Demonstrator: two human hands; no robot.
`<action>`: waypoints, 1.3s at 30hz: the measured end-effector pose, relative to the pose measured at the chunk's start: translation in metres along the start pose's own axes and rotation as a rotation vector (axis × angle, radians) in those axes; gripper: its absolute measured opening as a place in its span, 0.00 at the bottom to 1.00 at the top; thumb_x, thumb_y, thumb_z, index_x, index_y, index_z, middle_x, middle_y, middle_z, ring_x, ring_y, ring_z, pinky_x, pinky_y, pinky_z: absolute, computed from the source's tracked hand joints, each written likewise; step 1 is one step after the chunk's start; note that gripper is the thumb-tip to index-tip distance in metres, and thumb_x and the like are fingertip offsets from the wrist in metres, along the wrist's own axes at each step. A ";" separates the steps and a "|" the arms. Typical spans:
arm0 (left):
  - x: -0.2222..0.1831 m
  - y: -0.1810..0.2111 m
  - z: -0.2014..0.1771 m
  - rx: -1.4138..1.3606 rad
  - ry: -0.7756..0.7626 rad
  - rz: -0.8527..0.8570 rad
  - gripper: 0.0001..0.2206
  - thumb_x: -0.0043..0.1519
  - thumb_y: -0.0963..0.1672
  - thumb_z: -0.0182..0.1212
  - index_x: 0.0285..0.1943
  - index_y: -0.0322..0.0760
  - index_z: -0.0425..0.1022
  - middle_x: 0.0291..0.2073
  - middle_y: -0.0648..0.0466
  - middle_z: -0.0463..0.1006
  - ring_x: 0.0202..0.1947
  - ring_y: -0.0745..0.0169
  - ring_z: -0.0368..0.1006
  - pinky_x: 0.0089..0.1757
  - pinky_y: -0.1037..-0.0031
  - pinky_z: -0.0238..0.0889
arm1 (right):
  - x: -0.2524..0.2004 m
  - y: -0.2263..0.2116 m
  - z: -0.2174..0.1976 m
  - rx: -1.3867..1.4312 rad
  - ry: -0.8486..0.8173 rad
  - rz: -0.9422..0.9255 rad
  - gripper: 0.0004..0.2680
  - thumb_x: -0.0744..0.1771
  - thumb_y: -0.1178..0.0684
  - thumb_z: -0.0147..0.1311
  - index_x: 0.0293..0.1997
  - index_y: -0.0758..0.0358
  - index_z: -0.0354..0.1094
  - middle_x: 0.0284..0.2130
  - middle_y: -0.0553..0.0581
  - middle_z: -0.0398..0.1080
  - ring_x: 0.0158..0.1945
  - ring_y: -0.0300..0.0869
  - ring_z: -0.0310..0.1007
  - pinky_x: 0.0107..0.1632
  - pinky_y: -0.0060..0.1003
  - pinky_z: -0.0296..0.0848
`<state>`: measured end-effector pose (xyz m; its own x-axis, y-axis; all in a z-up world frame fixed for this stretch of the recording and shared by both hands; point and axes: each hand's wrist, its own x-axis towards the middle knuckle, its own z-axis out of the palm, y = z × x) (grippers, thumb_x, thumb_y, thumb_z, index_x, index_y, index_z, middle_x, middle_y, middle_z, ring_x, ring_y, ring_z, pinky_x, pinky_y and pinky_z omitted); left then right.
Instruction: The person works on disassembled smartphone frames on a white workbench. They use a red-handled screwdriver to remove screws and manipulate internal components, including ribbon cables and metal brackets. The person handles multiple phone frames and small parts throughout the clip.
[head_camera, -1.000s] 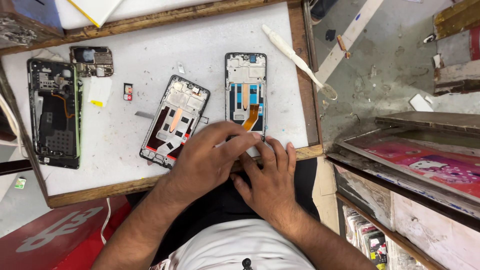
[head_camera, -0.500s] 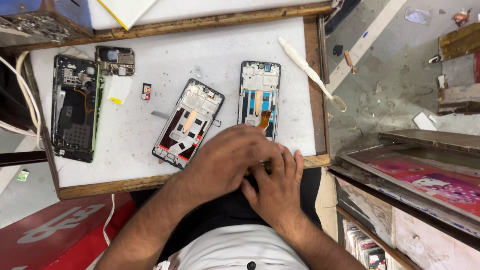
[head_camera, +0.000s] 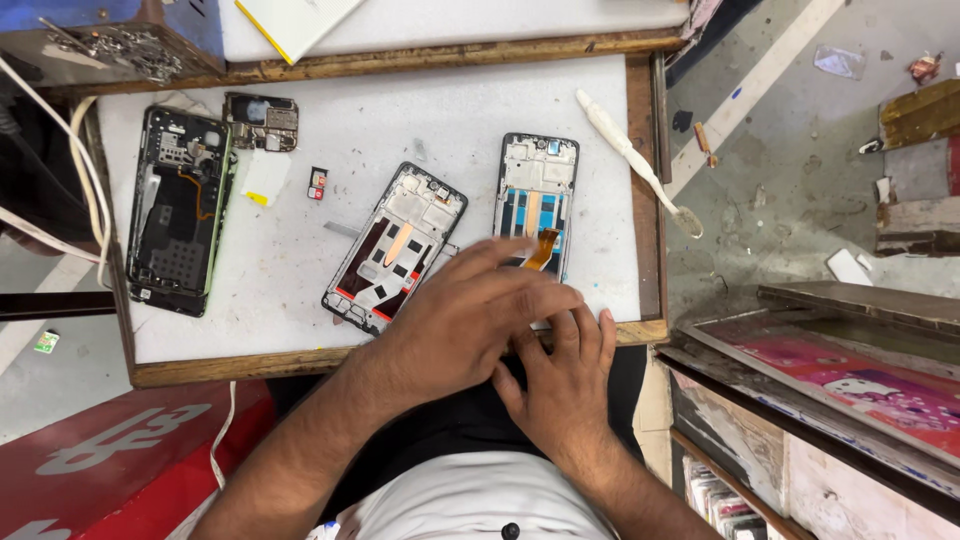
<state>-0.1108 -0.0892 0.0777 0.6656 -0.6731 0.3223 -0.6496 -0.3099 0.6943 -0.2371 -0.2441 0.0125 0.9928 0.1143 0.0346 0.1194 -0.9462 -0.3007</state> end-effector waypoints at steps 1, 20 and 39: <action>-0.002 0.001 0.002 0.107 0.060 0.120 0.25 0.53 0.39 0.69 0.60 0.50 0.70 0.52 0.49 0.76 0.59 0.36 0.72 0.54 0.49 0.67 | -0.002 0.001 0.000 -0.003 -0.016 0.010 0.19 0.62 0.42 0.64 0.56 0.56 0.69 0.61 0.67 0.51 0.70 0.61 0.45 0.69 0.73 0.40; -0.002 -0.003 0.003 -0.059 -0.041 -0.040 0.21 0.62 0.38 0.68 0.62 0.51 0.71 0.42 0.54 0.79 0.51 0.52 0.76 0.52 0.61 0.72 | -0.001 -0.001 0.006 -0.059 -0.008 0.000 0.20 0.63 0.38 0.61 0.56 0.59 0.70 0.60 0.68 0.52 0.69 0.62 0.46 0.69 0.73 0.39; 0.000 0.008 0.016 0.161 0.151 0.113 0.21 0.59 0.40 0.64 0.62 0.50 0.69 0.47 0.49 0.78 0.56 0.45 0.75 0.58 0.51 0.66 | -0.001 0.000 0.010 -0.074 0.019 0.006 0.25 0.60 0.41 0.63 0.60 0.64 0.67 0.63 0.67 0.52 0.68 0.65 0.46 0.68 0.73 0.40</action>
<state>-0.1212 -0.1024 0.0730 0.6253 -0.6050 0.4929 -0.7650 -0.3501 0.5406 -0.2386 -0.2411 0.0035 0.9933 0.1034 0.0509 0.1124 -0.9668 -0.2295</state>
